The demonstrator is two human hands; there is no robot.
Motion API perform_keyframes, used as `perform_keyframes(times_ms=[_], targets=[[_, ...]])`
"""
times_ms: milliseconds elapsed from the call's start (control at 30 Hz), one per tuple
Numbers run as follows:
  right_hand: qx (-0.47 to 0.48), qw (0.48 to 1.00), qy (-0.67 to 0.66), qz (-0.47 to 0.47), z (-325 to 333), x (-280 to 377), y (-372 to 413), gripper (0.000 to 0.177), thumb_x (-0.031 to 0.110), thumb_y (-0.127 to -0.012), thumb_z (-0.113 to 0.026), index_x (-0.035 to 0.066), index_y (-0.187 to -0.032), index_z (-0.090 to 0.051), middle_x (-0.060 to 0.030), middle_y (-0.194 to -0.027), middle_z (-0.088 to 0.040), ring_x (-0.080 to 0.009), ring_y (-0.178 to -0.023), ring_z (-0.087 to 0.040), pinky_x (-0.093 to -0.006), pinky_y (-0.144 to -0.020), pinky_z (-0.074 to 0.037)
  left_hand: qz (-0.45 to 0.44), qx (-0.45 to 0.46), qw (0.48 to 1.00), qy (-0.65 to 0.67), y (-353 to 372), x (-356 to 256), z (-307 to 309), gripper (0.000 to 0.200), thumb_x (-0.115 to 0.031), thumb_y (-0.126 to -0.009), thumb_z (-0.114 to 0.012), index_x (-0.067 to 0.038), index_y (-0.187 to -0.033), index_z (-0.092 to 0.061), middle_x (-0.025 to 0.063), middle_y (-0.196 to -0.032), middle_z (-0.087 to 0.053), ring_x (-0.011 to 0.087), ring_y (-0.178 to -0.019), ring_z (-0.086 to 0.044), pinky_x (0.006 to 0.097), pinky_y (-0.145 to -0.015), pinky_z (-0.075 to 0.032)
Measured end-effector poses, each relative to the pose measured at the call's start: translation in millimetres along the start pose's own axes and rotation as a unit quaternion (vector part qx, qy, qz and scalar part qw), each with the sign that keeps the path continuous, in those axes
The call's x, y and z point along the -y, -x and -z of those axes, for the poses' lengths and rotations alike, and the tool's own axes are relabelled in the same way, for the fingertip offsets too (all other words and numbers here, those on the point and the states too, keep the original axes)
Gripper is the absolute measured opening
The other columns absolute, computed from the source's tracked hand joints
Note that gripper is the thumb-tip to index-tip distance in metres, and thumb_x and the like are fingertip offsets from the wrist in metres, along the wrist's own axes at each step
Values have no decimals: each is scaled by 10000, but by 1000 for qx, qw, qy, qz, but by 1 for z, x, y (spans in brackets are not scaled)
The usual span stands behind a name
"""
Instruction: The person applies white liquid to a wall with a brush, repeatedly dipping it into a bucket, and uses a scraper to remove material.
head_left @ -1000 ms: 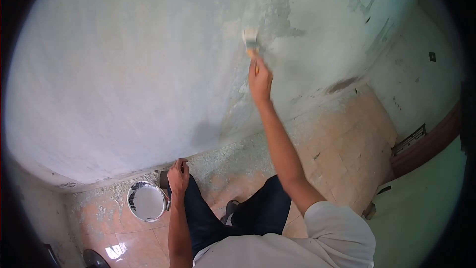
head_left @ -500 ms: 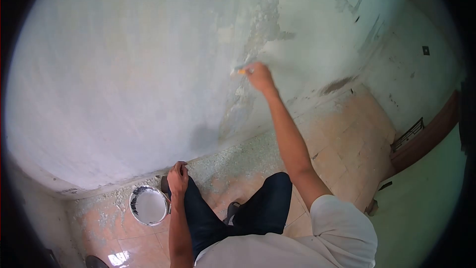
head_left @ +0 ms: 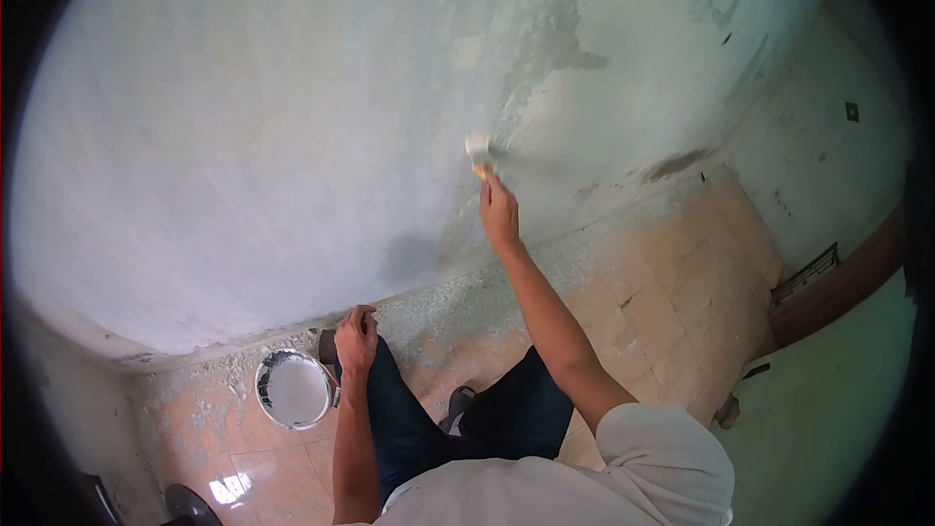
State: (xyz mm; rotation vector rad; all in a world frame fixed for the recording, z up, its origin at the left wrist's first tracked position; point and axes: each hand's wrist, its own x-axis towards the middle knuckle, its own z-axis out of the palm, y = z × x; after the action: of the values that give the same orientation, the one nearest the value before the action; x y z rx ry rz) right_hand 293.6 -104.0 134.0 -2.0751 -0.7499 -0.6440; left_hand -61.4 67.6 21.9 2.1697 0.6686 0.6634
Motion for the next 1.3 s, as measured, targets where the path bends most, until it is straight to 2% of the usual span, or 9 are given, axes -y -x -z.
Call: perform_keyframes(times_ms=[67, 233, 500, 633, 800, 867, 1033, 1233, 1300], targets=[[148, 979, 69, -121, 2, -10, 27, 339, 120, -1082, -636, 61, -1400, -734, -280, -1188, -765, -457, -1074, -747, -506, -908, -612, 6, -1, 1000, -8, 2, -5, 3, 163, -140, -1008, -646, -65, -1111, -747, 185, -895, -753, 384, -808, -741, 480, -750, -564], [286, 937, 176, -92, 15, -21, -21, 251, 164, -1070, -640, 50, -1210, -814, -225, -1147, -796, -424, -1065, -757, -510, -985, -595, -11, 4, 1000, -14, 1, -4, 0, 158, -133, -1002, -645, -66, -1100, -750, 180, -908, -755, 388, -821, -743, 484, -752, -570], [-37, 999, -18, -30, 156, 138, -119, 345, 131, -1064, -663, 114, -1398, -748, -218, -1119, -795, -374, -907, -771, -441, -848, -603, -10, 1, 1000, -18, 1, 4, -4, 161, -141, -1014, -644, -82, -1116, -754, 165, -937, -773, 370, -848, -758, 480, -783, -587], [-112, 993, -17, 36, 111, 103, -94, 449, 76, -1065, -638, 141, -1508, -671, -213, -1062, -776, -385, -868, -752, -444, -794, -602, -18, 19, 1000, -16, -3, 11, -10, 153, -162, -1044, -634, -103, -1121, -752, 155, -936, -777, 381, -868, -758, 493, -791, -582], [-46, 999, 22, 10, -13, -7, 10, 473, 97, -1040, -674, 191, -1504, -669, -239, -933, -738, -439, -835, -747, -530, -698, -623, -27, 24, 999, -33, 0, -1, -10, 171, -163, -1066, -625, -63, -1118, -754, 179, -944, -804, 373, -841, -786, 470, -778, -601], [90, 990, 63, -93, -26, -31, 50, 436, 69, -1029, -648, 178, -1449, -698, -243, -961, -759, -436, -890, -768, -541, -734, -631, -24, 18, 999, -12, -1, 2, -14, 186, -169, -1063, -627, -57, -1111, -768, 169, -917, -802, 339, -829, -790, 430, -767, -604], [269, 947, 109, -139, -18, -52, 46, 208, 50, -982, -657, 13, -1149, -775, -256, -1074, -786, -461, -1034, -770, -574, -884, -617, -64, 11, 998, -8, 2, -6, -15, 168, -138, -1047, -635, -52, -1094, -772, 161, -873, -798, 320, -779, -786, 418, -743, -599], [32, 999, 22, -22, 72, 54, -100, 155, 57, -980, -669, -8, -1052, -789, -264, -976, -769, -478, -945, -757, -566, -810, -613, -68, 1, 998, -12, 2, -6, -16, 167, -116, -1027, -633, -45, -1073, -777, 145, -821, -786, 282, -719, -766, 403, -683, -579], [8, 999, -21, -45, 122, 102, -112, 260, 78, -1026, -649, 70, -1248, -783, -246, -1023, -766, -443, -917, -754, -541, -814, -614, -62, -5, 998, -10, 1, 0, -19, 171, -120, -1027, -634, -47, -1072, -782, 149, -822, -785, 288, -720, -766, 411, -686, -579]])
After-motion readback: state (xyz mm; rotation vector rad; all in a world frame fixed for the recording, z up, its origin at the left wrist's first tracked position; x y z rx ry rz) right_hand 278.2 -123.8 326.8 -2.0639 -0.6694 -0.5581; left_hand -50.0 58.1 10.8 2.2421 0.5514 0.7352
